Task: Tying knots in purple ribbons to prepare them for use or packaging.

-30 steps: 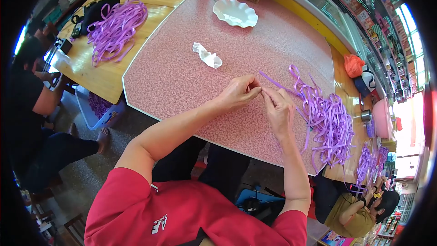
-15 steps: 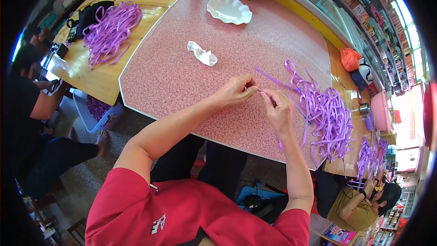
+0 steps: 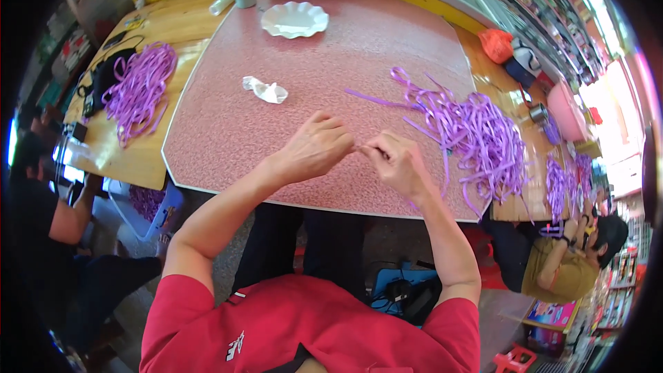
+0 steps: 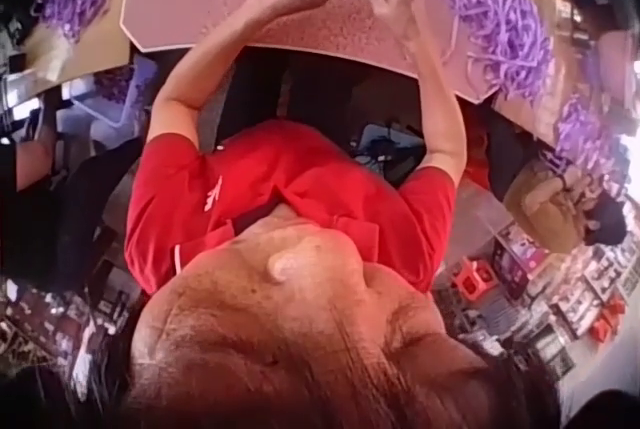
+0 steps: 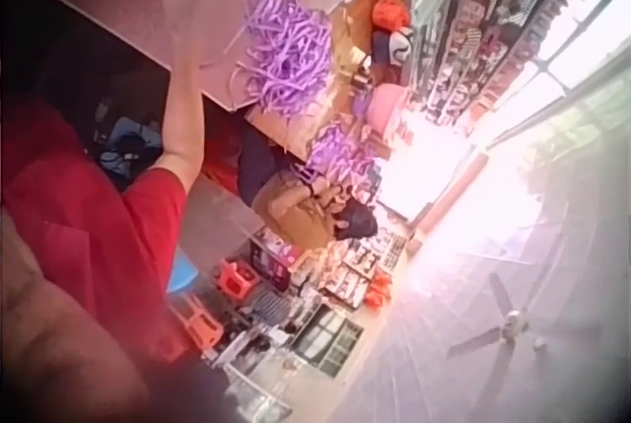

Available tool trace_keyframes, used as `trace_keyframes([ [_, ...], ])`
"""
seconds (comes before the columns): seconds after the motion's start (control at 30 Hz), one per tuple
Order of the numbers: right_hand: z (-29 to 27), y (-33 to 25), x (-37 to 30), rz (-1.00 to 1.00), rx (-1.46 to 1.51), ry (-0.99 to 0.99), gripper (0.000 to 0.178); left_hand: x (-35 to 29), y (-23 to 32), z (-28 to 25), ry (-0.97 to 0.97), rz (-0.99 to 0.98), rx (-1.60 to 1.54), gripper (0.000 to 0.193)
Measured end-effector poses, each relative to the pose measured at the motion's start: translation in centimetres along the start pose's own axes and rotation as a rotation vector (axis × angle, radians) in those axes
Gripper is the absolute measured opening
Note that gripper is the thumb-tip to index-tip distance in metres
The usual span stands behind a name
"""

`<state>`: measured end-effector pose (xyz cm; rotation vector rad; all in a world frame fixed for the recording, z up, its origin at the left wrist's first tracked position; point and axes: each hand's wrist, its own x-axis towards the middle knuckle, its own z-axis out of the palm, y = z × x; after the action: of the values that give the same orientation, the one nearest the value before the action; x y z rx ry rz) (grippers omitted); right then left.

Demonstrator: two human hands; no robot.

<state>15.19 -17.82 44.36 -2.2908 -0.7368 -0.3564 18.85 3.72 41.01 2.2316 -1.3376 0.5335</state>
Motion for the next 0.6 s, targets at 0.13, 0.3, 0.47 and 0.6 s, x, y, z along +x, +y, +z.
trace_keyframes([
  [0.13,0.4,-1.5,-1.2,-0.038,0.061,-0.039,0.003,-2.3,1.8,-2.5,-0.038,-0.084,-0.236,0.012],
  [0.3,1.6,-3.0,-2.5,-0.164,0.263,-0.133,0.004,-5.3,4.0,-4.8,-0.116,-0.273,-0.611,0.012],
  [0.47,2.0,-3.8,-3.2,-0.187,0.279,-0.119,0.004,-8.0,4.9,-4.3,-0.176,-0.738,-1.192,0.016],
  [0.6,0.5,-3.8,-4.1,-0.037,0.298,-0.045,0.005,-7.4,4.9,-3.9,0.001,-0.743,-1.266,0.030],
])
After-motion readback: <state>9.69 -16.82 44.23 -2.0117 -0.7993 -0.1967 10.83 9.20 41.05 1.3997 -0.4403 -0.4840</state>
